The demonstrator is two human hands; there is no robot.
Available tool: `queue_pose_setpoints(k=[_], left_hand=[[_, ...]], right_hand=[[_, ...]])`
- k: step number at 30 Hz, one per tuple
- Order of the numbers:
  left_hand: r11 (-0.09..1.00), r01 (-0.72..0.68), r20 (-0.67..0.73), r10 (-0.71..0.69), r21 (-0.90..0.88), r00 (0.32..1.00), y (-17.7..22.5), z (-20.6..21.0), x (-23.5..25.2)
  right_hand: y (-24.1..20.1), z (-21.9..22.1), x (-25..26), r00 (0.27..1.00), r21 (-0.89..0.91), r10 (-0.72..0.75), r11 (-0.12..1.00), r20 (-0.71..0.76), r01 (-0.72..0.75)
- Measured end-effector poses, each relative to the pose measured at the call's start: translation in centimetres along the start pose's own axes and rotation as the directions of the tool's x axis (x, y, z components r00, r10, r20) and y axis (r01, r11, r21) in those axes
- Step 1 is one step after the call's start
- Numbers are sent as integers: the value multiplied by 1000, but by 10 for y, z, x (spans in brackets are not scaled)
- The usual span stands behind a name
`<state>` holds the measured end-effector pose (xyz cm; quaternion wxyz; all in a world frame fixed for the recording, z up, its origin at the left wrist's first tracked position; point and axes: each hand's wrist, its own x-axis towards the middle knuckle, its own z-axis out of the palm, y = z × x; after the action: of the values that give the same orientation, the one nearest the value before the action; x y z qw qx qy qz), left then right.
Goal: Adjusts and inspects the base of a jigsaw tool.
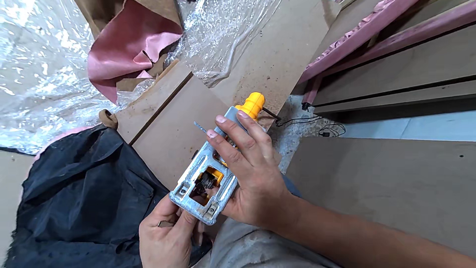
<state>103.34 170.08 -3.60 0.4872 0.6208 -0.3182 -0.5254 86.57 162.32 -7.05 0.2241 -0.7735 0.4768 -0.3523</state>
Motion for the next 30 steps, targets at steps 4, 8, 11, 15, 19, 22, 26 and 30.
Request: queue_pose_setpoints(k=[4, 8, 11, 15, 19, 22, 26, 30], left_hand=[[998, 3, 8, -2, -66, 1000, -7, -4, -4], [997, -3, -81, -2, -71, 997, -5, 5, -3], [997, 27, -108, -35, -72, 994, 2, 9, 0], [990, 97, -105, -107, -98, 989, 8, 13, 1], [984, 135, -97, -147, -117, 984, 11, 15, 1], [983, 141, -68, -149, -118, 986, 12, 11, 2], [975, 134, 2, -136, -175, 991, 11, 5, 3], [978, 133, -34, -141, -163, 989, 11, 8, 3]], right_hand=[[-1, 2, -1, 1000, 9, 7, 1000, -5, -7], [-1, 3, -2, 1000, 15, 15, 1000, -14, -15], [-1, 4, -3, 1000, 20, 17, 1000, -16, -16], [1, -1, -3, 1000, 30, 21, 999, 20, -21], [3, -5, -3, 998, 28, 28, 999, 62, -30], [2, -5, -2, 998, 34, 37, 999, 58, -39], [0, -4, -2, 998, 45, 44, 998, 52, -46], [0, -4, -3, 998, 62, 38, 997, 51, -41]])
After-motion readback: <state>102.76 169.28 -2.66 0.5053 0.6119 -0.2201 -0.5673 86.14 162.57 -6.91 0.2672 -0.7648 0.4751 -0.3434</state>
